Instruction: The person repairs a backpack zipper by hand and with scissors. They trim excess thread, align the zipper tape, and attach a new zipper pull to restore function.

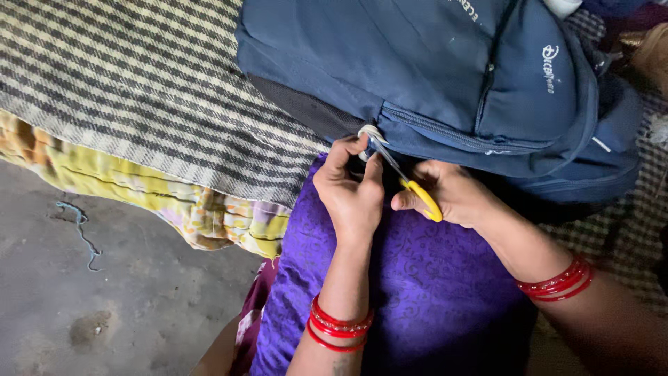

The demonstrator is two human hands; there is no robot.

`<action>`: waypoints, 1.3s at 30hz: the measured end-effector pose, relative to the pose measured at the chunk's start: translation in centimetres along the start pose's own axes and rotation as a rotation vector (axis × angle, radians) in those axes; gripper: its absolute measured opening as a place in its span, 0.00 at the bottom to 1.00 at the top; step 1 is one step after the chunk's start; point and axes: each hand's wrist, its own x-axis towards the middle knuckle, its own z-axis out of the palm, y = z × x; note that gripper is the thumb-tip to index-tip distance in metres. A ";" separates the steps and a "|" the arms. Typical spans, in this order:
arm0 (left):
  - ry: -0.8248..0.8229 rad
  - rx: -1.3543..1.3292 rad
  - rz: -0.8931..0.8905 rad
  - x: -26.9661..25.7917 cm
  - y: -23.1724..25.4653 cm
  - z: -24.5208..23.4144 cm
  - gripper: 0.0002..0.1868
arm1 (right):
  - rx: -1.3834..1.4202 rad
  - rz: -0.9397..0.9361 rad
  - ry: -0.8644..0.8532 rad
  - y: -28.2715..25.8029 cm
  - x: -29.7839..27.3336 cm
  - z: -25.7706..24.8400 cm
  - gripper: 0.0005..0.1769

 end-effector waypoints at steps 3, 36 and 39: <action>0.001 -0.038 0.040 -0.1 -0.2 0.2 0.09 | 0.095 0.066 -0.022 -0.3 -0.4 0.3 0.24; -0.056 0.099 0.178 -0.5 0.9 1.6 0.21 | 0.366 -0.200 -0.059 1.5 -1.3 -0.1 0.32; -0.058 0.075 0.132 -0.2 0.8 1.6 0.21 | 0.355 -0.194 -0.054 1.7 -1.3 0.0 0.31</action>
